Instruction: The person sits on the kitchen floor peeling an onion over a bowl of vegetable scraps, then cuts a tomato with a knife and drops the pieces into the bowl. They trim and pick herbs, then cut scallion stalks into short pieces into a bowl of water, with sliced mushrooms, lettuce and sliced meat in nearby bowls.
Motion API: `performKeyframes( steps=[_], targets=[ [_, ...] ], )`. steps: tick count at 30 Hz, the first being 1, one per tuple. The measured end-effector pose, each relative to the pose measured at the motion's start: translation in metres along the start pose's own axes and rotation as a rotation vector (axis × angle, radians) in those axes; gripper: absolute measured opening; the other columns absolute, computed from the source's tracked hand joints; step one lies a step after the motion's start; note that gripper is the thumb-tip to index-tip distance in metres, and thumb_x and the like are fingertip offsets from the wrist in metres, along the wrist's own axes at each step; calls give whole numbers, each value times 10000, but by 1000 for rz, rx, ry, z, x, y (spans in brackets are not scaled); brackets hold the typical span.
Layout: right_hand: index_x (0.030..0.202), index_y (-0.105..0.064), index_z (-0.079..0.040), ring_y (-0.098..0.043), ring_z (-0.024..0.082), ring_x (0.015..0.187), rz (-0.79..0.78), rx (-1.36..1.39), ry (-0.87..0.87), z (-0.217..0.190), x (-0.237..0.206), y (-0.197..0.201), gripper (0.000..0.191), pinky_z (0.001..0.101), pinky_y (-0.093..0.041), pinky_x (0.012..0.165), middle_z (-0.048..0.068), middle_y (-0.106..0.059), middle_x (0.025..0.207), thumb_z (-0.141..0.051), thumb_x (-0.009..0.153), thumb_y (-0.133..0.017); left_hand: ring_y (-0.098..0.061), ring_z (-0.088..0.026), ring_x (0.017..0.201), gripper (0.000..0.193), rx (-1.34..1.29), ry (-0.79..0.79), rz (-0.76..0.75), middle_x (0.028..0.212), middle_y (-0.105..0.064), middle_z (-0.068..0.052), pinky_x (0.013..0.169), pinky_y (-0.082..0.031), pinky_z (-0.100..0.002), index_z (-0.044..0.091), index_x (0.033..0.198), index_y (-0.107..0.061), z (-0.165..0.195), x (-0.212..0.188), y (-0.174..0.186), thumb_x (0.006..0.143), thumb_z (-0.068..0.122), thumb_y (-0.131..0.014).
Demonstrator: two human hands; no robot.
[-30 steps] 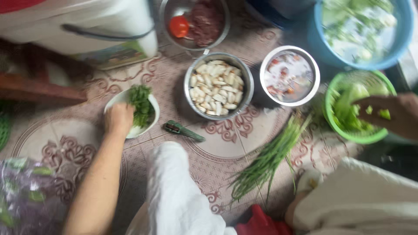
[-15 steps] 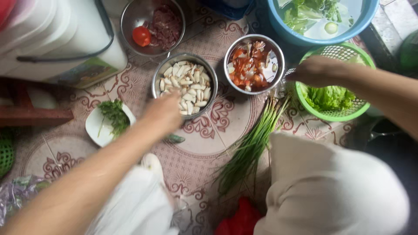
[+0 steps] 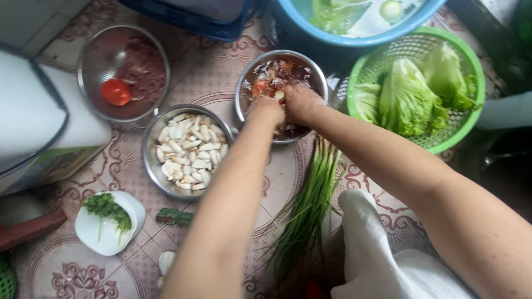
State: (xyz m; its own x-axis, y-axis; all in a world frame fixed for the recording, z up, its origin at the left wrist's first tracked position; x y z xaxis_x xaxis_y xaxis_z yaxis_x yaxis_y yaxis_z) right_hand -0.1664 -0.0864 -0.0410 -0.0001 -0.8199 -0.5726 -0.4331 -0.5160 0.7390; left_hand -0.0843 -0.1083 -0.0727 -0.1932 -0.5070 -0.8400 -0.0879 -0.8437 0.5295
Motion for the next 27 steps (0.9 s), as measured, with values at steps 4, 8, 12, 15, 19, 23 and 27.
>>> performKeyframes(
  steps=[4,8,12,15,19,23,27],
  targets=[
    [1387,-469,38,-493,397,1307,-76,-170,14,2,-9,-5,710,452,-457,1065,253,-541,1366,-318,844,-755,-758,-366,919,294,-47,-222,149,886,-743,-261,886,-572,-448,-60,925,-746,-29,-49,16,872,179,-584],
    [1422,-455,-53,-603,406,1219,38,90,-35,11,-44,21,567,488,-506,1012,268,-642,1270,-198,925,-686,-729,-413,943,375,-340,-150,478,943,-734,-286,922,-558,-457,-48,950,-761,-92,-103,14,930,299,-621],
    [1309,-521,-71,-630,391,1171,143,172,73,6,-61,40,461,501,-515,1001,218,-687,1186,-155,903,-723,-710,-406,977,434,-500,-9,582,1025,-730,-270,890,-541,-472,-48,1090,-719,-101,-109,-20,936,356,-682],
    [1109,-643,-47,-611,394,1059,664,49,513,-24,-90,89,515,519,-509,847,213,-667,1092,-111,631,-827,-734,-363,902,424,-662,-50,720,982,-743,-218,831,-556,-458,-23,1212,-685,-97,-116,-30,926,290,-668],
    [1113,-666,-30,-657,319,1094,764,183,473,24,-111,117,167,460,-547,932,172,-690,1128,-23,968,-748,-742,-328,791,480,-801,-115,792,868,-746,-173,786,-575,-432,-29,1356,-569,-92,-132,-50,934,194,-614],
    [1143,-688,-41,-685,201,884,499,416,125,82,-129,103,123,361,-588,805,113,-721,1042,-64,1026,-658,-733,-317,934,236,-547,-331,841,1078,-703,-161,844,-590,-416,20,1171,-692,-39,-165,-75,980,145,-634],
    [1146,-694,-27,-720,157,933,428,557,-50,101,-165,84,152,337,-594,847,94,-747,1040,-119,1049,-622,-719,-285,809,415,-506,-96,284,1201,-585,-122,746,-618,-440,10,1190,-607,10,-136,-151,924,325,-659]
  ],
)
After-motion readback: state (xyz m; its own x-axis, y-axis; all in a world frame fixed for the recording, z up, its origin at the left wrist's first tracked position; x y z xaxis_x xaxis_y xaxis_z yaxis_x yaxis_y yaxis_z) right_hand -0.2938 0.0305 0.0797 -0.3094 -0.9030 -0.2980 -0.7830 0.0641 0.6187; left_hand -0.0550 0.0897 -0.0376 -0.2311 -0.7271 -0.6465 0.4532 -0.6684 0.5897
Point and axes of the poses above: each hand's wrist, its own x-axis towards the middle knuckle, its own y-axis out of the back of the hand, z = x × y, the point moved 10 cm from there along x, towards the middle knuckle
